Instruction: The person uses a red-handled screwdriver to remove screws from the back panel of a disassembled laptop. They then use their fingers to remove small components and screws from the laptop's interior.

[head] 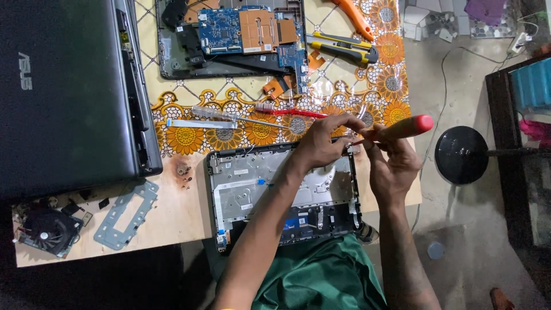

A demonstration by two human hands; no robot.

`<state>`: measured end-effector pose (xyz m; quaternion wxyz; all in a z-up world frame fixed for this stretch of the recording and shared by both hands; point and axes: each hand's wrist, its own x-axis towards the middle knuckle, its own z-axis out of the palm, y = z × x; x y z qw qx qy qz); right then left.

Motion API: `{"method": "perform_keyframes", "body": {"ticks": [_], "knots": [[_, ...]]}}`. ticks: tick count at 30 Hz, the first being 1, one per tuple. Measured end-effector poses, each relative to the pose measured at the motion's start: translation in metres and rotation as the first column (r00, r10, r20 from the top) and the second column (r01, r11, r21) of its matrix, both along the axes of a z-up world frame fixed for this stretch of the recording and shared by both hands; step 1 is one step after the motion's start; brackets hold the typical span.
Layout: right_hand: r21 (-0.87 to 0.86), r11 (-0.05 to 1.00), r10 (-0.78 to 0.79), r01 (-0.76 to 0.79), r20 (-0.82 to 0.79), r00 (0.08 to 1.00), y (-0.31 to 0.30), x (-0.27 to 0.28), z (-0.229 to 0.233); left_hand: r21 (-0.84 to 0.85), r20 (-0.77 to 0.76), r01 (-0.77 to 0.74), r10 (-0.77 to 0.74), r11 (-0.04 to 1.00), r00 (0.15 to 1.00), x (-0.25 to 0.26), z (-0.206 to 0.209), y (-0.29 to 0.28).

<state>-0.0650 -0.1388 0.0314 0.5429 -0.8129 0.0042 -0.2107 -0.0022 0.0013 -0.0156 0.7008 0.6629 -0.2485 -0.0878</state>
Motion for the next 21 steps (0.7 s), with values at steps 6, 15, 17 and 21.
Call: {"method": "perform_keyframes", "body": {"ticks": [6, 15, 17, 21], "knots": [[0.01, 1.0, 0.002, -0.002, -0.008, 1.0, -0.007, -0.003, -0.016, 0.026, 0.013, -0.034, 0.034, 0.999, 0.999, -0.001, -0.008, -0.002], [0.0, 1.0, -0.01, 0.01, 0.041, 0.999, -0.009, -0.007, -0.01, 0.066, 0.032, -0.046, 0.044, 0.997, 0.999, -0.002, -0.014, -0.004], [0.005, 1.0, -0.011, 0.011, 0.05, 0.999, -0.009, -0.008, -0.009, 0.072, 0.04, -0.047, 0.044, 0.996, 0.998, -0.002, -0.014, -0.004], [0.027, 1.0, -0.018, 0.015, 0.083, 0.996, -0.012, -0.008, -0.01, 0.118, 0.061, -0.039, 0.032, 0.992, 0.998, -0.002, -0.003, -0.001]]}}
